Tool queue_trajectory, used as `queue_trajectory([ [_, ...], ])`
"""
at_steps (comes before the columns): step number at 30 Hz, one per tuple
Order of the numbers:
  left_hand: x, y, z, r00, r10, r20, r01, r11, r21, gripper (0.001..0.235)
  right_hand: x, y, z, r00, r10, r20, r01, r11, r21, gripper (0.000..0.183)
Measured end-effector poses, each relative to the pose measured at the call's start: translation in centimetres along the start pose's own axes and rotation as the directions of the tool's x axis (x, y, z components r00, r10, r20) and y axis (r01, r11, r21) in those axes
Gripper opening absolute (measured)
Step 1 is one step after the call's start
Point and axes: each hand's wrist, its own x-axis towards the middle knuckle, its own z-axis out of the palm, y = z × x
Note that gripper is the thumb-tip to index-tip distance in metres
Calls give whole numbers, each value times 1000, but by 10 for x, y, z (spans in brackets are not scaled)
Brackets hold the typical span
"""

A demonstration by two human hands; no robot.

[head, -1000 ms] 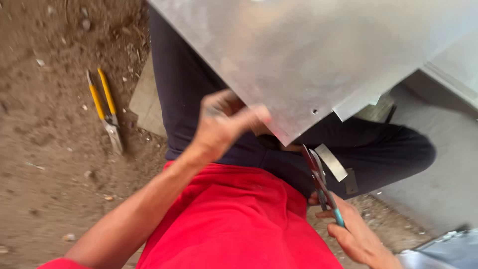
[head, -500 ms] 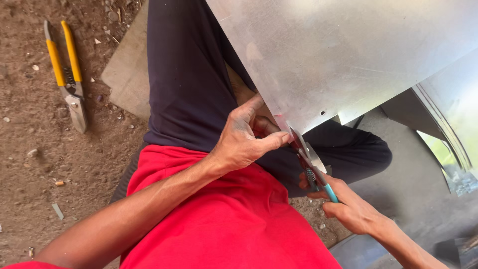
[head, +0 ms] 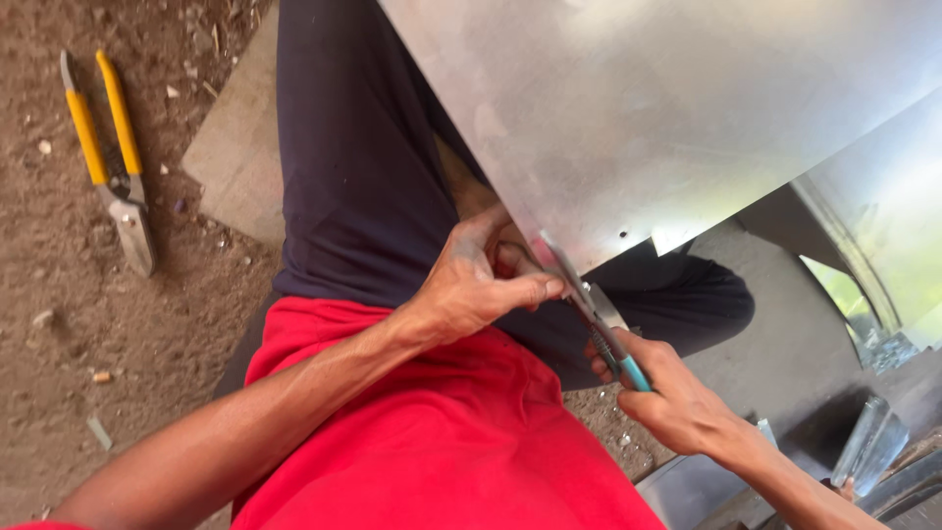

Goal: The person cuts small rectangular notches into the edges of large metal sheets using a pair of hand shears, then stacks the processed sheets on a pile.

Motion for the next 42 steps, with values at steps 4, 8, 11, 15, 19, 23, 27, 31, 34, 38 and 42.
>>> queue_trajectory([
  [4,-2,0,0,1000,-15,12,15,1000,-4,56,4,-3,5,989,127,-70,-137,976,-170,14],
  [8,13,4,-20,979,-100,178,114,991,-75,45,5,3,17,979,120,-164,-151,969,-193,11],
  [11,23,13,-26,941,-117,316,134,990,-33,37,10,9,32,965,168,-204,-203,964,-169,11],
  [15,17,19,-11,971,-199,129,186,977,107,32,18,20,76,945,92,-313,-92,996,14,10],
  [19,15,29,-4,983,-164,84,143,967,211,38,25,28,124,950,-65,-305,133,970,205,16],
  [23,20,53,-30,980,-177,-86,173,570,803,34,11,71,124,946,198,-258,-129,957,261,13],
  [27,28,44,-40,944,47,326,-288,599,747,37,5,112,131,903,218,-371,-49,909,414,11],
  [31,43,48,-32,981,-105,163,25,901,434,54,9,104,137,874,165,-458,170,778,605,27],
  [34,58,28,5,971,-228,76,202,946,255,45,-4,96,133,880,143,-453,232,703,673,38],
  [38,103,-46,67,947,-314,69,249,853,459,29,8,78,132,894,213,-394,299,372,879,60],
  [42,111,-112,118,944,-231,236,158,944,291,23,10,85,129,819,295,-492,372,379,847,52],
])
